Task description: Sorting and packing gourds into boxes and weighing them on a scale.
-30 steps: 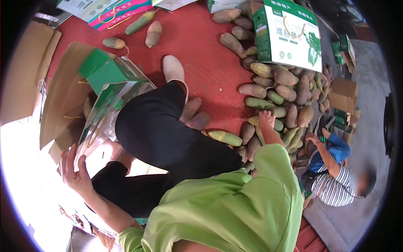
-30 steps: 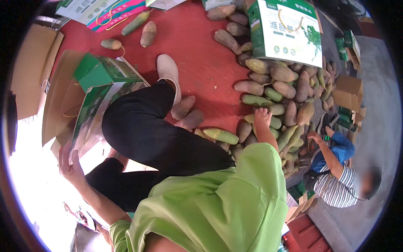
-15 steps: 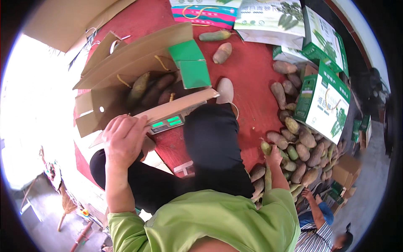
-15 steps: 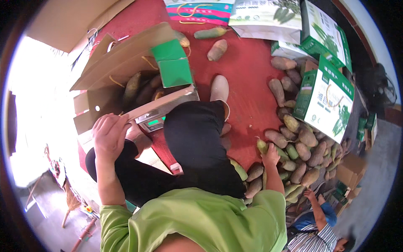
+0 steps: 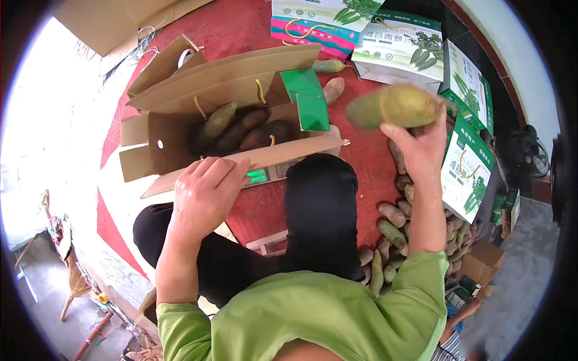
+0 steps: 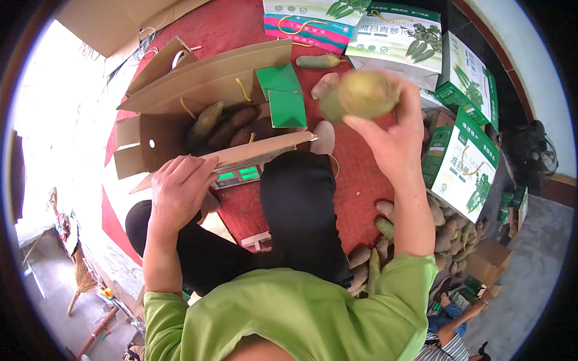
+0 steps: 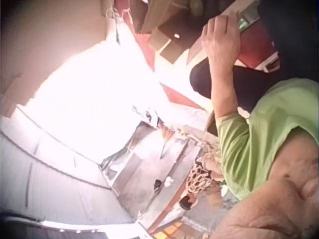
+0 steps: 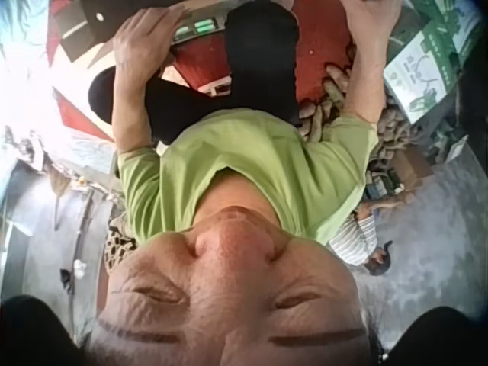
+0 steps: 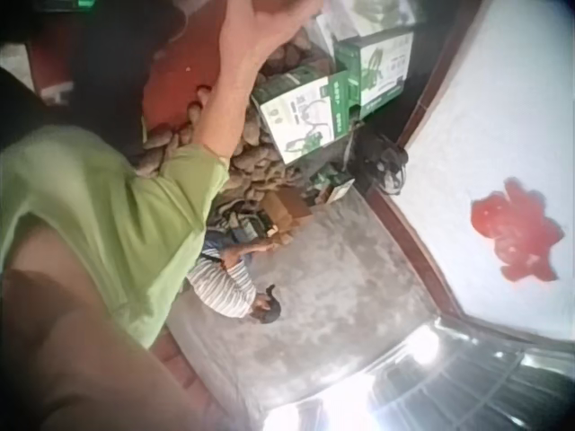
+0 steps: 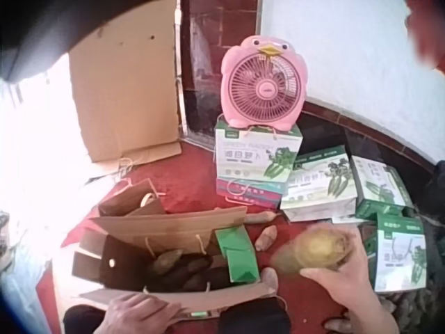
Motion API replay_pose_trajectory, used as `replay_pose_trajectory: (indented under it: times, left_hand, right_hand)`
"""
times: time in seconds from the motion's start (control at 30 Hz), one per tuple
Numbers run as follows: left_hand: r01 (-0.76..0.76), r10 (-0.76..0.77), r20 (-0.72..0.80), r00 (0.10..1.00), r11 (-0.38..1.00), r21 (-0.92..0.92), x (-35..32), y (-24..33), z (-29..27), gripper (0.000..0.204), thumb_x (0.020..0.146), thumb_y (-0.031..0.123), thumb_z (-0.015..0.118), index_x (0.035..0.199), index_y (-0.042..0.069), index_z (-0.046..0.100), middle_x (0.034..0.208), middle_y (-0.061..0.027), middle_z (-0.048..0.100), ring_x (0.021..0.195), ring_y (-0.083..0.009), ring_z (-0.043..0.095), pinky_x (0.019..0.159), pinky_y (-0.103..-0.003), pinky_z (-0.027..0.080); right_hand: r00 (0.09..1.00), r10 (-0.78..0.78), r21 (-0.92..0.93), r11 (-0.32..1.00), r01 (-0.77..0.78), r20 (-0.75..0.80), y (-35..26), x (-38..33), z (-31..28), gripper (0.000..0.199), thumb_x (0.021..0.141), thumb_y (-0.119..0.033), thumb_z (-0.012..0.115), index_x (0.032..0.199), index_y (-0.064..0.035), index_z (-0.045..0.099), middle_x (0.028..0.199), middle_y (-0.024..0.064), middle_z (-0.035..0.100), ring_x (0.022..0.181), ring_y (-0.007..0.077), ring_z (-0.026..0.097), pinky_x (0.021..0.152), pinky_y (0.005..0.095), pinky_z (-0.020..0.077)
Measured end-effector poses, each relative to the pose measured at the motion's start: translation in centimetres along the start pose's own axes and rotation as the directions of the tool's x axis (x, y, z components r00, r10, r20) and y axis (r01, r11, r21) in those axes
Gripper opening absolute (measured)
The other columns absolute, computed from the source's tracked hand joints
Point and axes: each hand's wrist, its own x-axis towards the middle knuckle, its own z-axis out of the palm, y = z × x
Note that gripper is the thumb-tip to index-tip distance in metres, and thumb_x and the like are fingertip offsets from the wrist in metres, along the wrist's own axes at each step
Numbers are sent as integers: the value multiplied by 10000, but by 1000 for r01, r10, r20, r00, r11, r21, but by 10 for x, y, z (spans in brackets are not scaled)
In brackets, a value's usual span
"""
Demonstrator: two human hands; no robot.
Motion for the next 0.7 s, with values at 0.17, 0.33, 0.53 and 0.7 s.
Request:
replay_pose_trajectory:
  times: [0.17, 0.33, 0.53, 0.7]
  left_hand:
    - [4, -4, -5, 1000, 1000, -17, -1, -1, 0, 215, 726, 145, 699, 921, 67, 653, 742, -13, 559, 697, -179, 582, 617, -325, 488]
    - [14, -14, 1, 1000, 999, -51, -4, -2, 1, 280, 692, 97, 707, 966, 52, 664, 786, -52, 580, 711, -235, 590, 625, -361, 485]
    - [39, -37, 24, 999, 996, -83, -3, -5, 1, 281, 706, 63, 697, 985, 43, 668, 807, -74, 595, 713, -247, 593, 626, -359, 488]
    - [101, -98, 38, 994, 991, -85, -2, -5, -1, 254, 740, 42, 683, 993, 43, 676, 843, -92, 615, 739, -253, 603, 666, -347, 494]
  right_hand:
    - [942, -219, 118, 974, 195, 253, -51, 38, 69, 542, 645, -70, 781, 1116, -47, 513, 1038, 61, 561, 1001, 192, 570, 898, 333, 440]
    - [760, -248, -152, 898, 413, 601, -27, 46, 137, 489, 655, -109, 781, 1069, -80, 523, 1020, 76, 604, 985, 281, 593, 812, 404, 449]
    - [632, -115, -496, 518, 696, 767, 6, 48, 167, 444, 677, -174, 765, 1056, -99, 547, 974, 87, 626, 952, 280, 605, 770, 410, 453]
    - [812, -300, -266, 839, 474, 500, -9, 58, 109, 277, 780, -161, 667, 1026, -46, 615, 983, 88, 652, 929, 254, 621, 813, 371, 484]
